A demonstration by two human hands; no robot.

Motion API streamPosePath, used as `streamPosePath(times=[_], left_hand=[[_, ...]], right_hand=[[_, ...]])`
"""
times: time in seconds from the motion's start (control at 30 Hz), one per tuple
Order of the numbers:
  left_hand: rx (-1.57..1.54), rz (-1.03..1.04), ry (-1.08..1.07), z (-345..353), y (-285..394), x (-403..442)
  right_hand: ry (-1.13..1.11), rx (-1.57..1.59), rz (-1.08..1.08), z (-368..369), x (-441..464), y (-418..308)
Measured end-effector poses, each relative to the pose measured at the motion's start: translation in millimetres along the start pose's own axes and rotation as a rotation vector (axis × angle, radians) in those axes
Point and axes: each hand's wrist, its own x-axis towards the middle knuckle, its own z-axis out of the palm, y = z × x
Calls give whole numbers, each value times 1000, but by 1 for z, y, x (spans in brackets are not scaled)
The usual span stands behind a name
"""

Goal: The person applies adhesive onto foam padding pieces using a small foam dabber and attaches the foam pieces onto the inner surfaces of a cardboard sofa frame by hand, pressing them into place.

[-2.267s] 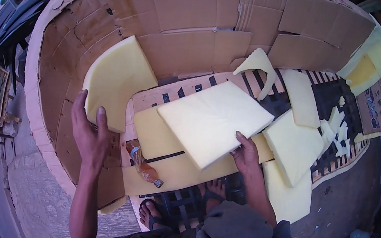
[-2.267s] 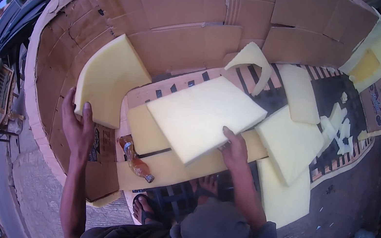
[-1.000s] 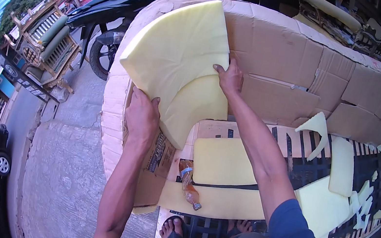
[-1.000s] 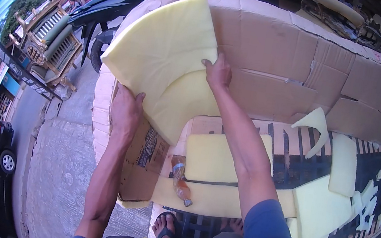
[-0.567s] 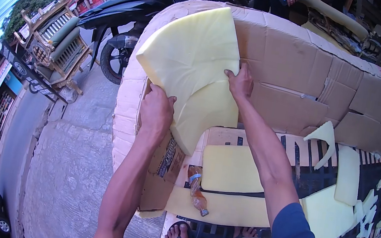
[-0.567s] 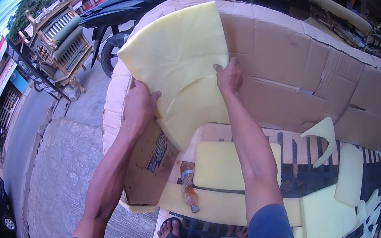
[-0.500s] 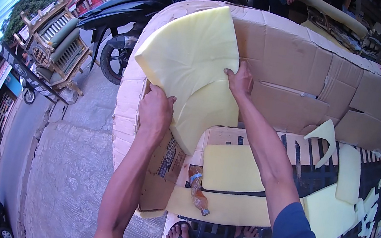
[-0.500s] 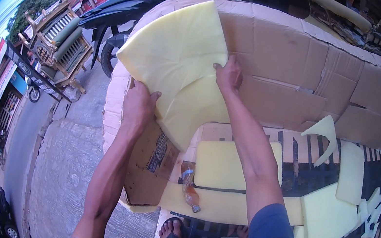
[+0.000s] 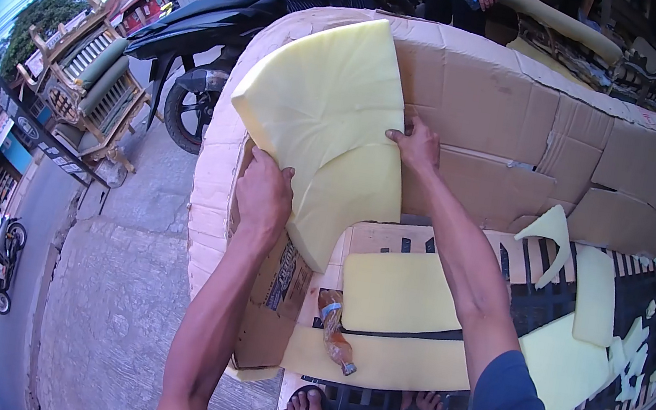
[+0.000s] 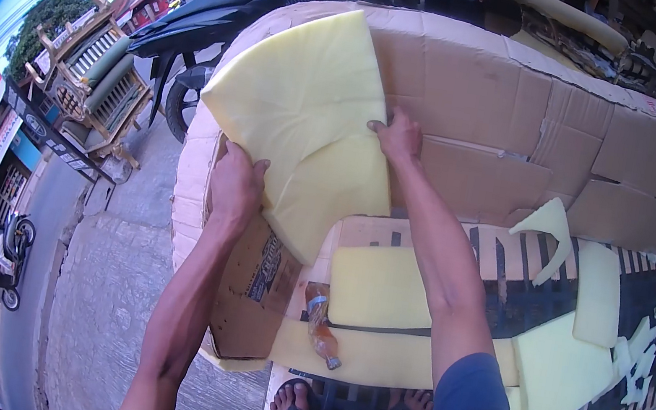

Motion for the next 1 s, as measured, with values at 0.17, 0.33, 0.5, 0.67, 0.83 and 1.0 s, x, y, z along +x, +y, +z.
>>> streamPosePath(times=[0.17,0.33,0.5,0.67,0.83,1.0], left_hand=[[-31,24,18,6,-8,3],[-70,67,69,11,-7,11],[-96,63,68,12,-5,15],[-48,41,47,19,3,23],[-17,-34,8,16,14,35],[-10,22,16,11,7,31]], right_hand=[[49,29,6,0,-11,-6],[155,72,-7,9,-23,-4],[222,123,34,13,-25,-6],[178,81,97,2,-9,15],[27,58,47,-14,-3,18],[169,71,12,6,-8,22]])
